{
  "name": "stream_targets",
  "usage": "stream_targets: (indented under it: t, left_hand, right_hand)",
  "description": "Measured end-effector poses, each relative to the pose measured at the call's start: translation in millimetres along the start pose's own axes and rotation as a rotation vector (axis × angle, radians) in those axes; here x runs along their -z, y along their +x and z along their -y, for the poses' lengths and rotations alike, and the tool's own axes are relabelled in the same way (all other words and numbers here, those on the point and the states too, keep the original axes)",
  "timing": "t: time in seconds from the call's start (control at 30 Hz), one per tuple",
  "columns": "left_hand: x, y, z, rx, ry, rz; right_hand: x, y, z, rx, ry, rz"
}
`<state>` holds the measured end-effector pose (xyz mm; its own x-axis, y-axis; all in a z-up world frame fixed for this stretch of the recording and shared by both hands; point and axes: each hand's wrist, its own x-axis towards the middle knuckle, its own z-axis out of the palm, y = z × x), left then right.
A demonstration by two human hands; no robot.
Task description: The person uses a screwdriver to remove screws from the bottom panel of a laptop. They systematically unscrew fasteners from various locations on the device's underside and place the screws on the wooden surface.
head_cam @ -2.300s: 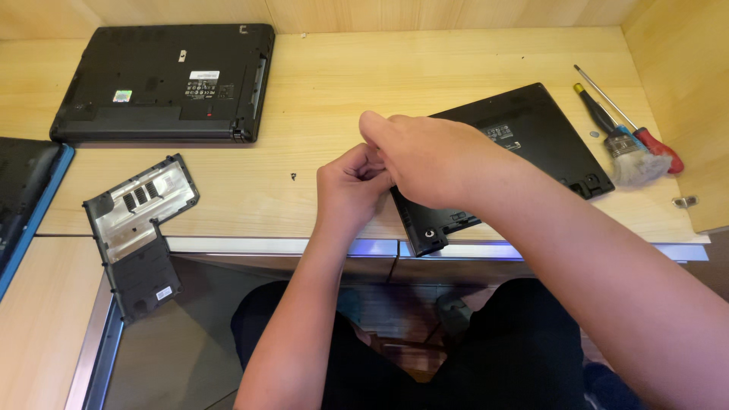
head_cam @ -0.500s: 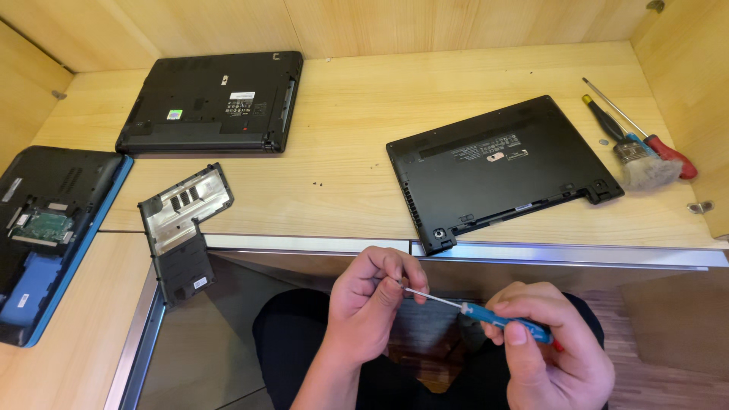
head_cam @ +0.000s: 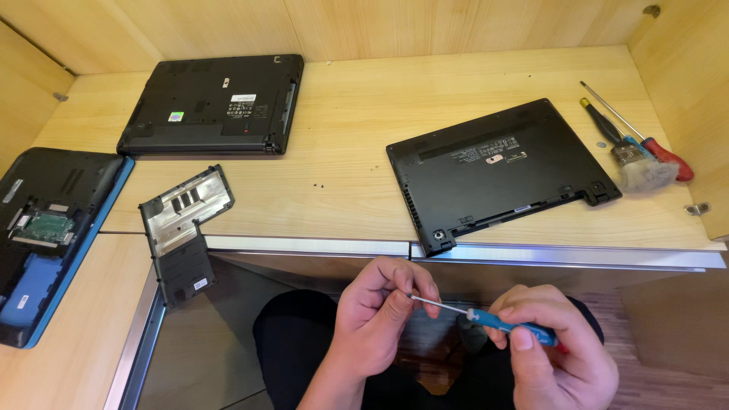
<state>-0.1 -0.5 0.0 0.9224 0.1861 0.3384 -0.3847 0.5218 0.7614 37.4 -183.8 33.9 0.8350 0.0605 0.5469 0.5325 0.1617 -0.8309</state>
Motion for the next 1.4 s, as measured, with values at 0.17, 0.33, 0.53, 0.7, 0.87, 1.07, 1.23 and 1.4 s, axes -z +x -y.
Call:
stream_targets:
  t: [0.17, 0.33, 0.53, 0.7, 0.87, 1.07, 1.23, 1.4]
  left_hand:
    - [2.5, 0.5, -0.7, -0.007, 0.033, -0.009]
    - [65.0, 41.8, -29.3, -0.068, 1.146, -0.271]
    - [196.1, 100.1, -39.4, 0.154, 1.684, -0.537]
    - [188.7, 107.3, -40.2, 0.107, 1.789, -0.606]
    - [119.9, 144.8, -33.4, -0.206, 1.658, 0.011]
    - [60.5, 188.1, -8.4, 0.160, 1.641, 0.456]
    - [52.6, 173.6, 9.3, 0.330, 1.838, 0.345]
    - [34.6, 129.3, 34.9, 0.241, 2.078, 0.080]
  right_hand:
    - [1.5, -1.3, -10.6, -0.057, 0.192, -0.022]
    - [15.2, -3.9, -24.4, -0.102, 0.257, -0.090]
    - [31.2, -5.5, -34.8, -0.139, 0.226, -0.163]
    - [47.9, -5.6, -49.9, -0.166, 0.232, -0.203]
    - [57.6, 0.8, -52.3, -0.181, 0.195, -0.246]
    - [67.6, 6.3, -51.0, -0.172, 0.159, -0.304]
    - [88.6, 5.4, -62.3, -0.147, 0.120, -0.367]
    - [100.2, 9.8, -62.5, -0.151, 0.088, -0.390]
